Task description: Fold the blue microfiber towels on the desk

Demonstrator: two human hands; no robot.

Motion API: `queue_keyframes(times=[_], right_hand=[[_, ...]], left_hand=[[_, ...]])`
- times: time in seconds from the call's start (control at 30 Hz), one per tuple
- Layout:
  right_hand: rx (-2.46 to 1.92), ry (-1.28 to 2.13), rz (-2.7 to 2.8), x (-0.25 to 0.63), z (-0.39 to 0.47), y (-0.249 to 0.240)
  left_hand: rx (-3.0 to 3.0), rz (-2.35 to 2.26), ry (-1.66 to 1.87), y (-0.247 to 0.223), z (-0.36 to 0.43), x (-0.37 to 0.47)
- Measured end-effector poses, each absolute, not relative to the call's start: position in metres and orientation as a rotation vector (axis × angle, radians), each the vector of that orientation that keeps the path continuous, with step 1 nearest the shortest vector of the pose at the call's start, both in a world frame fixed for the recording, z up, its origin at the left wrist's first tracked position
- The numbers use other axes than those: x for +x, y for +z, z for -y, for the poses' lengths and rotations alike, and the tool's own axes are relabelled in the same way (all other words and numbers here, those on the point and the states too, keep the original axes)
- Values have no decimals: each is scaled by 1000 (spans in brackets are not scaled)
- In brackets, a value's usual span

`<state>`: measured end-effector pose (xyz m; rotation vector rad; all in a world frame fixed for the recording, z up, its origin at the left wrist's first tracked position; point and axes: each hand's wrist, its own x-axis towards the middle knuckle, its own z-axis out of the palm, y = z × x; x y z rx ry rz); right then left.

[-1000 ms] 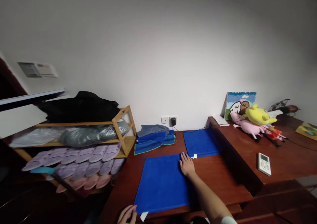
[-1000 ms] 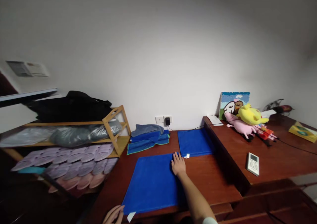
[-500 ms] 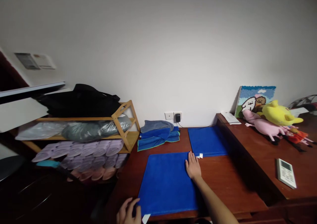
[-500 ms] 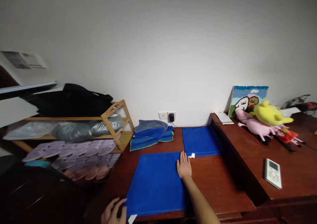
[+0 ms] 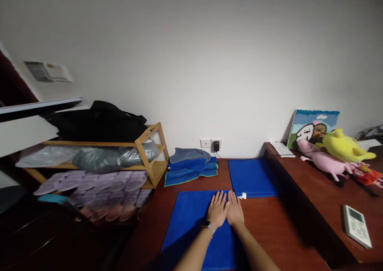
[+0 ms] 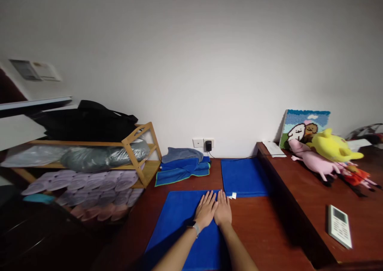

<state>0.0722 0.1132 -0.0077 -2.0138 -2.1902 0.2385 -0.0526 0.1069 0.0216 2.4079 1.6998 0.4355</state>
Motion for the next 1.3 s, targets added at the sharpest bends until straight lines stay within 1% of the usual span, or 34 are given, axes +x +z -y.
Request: queue_keyframes(times=[0.1,0.23,0.6,0.8,0.97,1.3], right_hand=[[-2007,216,2213,73,-113,-11],[-2020,225,2159,72,-113,-8],[-2024,244,2113,70,-110,1],[-2023,248,2121,69,-107,4],[-2010,236,2135,69,-106,6],[-2013,236,2136,70,-109,2]], left_hand=[[2407,-1698,462,6,-109,-50],[2455,-1702,438,1,-110,-70],[2323,-2030,366,-5,-112,-202],[2250,-2169,345,-5,-108,-250],[2239,-2172,385,-10,-108,-264],[2244,-2157,393,-7,-106,-262]])
